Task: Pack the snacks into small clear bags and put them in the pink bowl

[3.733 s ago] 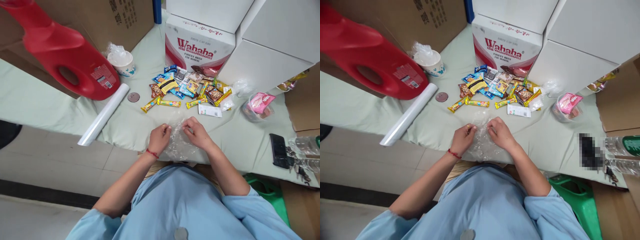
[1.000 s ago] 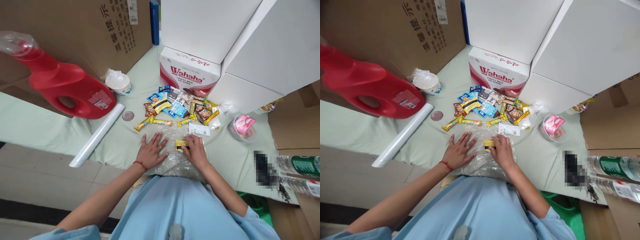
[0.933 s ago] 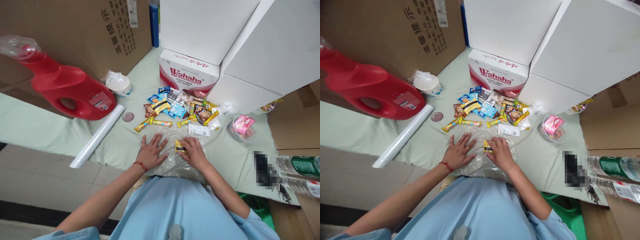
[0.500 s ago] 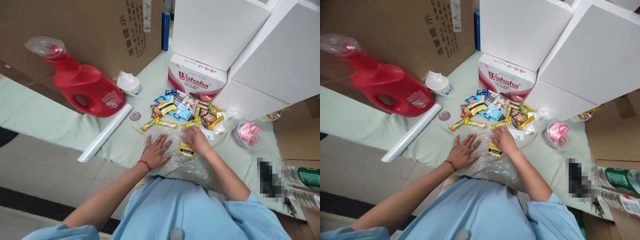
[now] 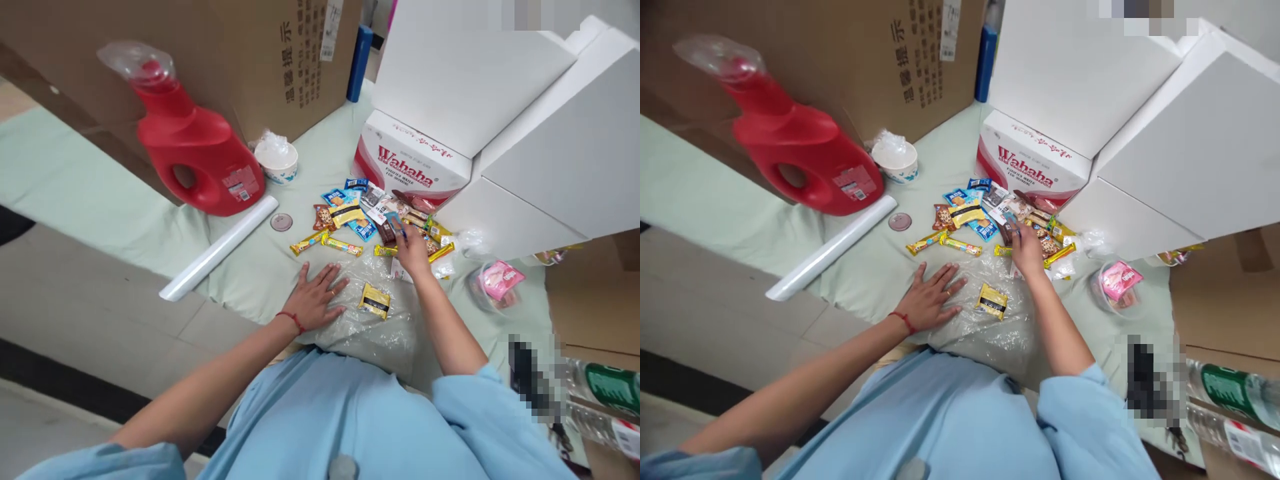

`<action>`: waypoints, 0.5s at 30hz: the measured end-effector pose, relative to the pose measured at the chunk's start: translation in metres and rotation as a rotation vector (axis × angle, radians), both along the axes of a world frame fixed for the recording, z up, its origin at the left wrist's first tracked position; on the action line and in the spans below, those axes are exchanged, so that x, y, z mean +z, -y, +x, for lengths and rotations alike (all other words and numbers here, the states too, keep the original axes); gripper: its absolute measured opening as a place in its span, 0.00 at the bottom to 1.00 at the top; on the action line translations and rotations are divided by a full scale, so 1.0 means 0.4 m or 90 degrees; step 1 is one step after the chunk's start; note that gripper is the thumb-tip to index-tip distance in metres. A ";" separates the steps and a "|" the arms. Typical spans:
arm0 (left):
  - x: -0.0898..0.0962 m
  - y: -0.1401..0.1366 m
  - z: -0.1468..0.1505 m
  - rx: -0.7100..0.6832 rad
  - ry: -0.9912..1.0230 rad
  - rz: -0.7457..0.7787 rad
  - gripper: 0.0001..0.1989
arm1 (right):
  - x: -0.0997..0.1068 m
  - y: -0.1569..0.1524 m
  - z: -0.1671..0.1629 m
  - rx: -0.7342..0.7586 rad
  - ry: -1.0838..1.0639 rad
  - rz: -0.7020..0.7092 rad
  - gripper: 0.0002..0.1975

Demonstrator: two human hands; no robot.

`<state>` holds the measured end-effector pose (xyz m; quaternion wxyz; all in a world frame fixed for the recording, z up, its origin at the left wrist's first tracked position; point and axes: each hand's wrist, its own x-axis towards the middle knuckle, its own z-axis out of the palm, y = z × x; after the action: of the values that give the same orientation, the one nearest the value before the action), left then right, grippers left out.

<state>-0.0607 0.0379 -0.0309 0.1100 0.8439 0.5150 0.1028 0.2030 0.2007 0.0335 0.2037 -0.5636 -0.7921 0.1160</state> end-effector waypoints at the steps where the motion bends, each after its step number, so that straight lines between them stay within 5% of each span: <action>1: -0.001 0.000 0.000 0.002 0.008 -0.002 0.34 | 0.008 0.042 0.020 0.010 -0.034 -0.016 0.22; 4: -0.004 -0.001 0.000 0.008 0.028 -0.009 0.34 | 0.011 0.197 0.056 0.096 -0.051 -0.069 0.22; 9: -0.002 0.001 -0.001 0.005 0.029 -0.019 0.34 | -0.030 0.417 0.034 0.182 0.124 -0.093 0.27; 15: 0.000 0.002 0.001 0.004 0.008 -0.004 0.33 | -0.023 0.440 0.000 0.175 0.186 -0.082 0.30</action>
<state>-0.0602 0.0371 -0.0307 0.1158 0.8411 0.5174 0.1070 0.2030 0.0245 0.0242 0.0326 -0.4730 -0.8735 0.1106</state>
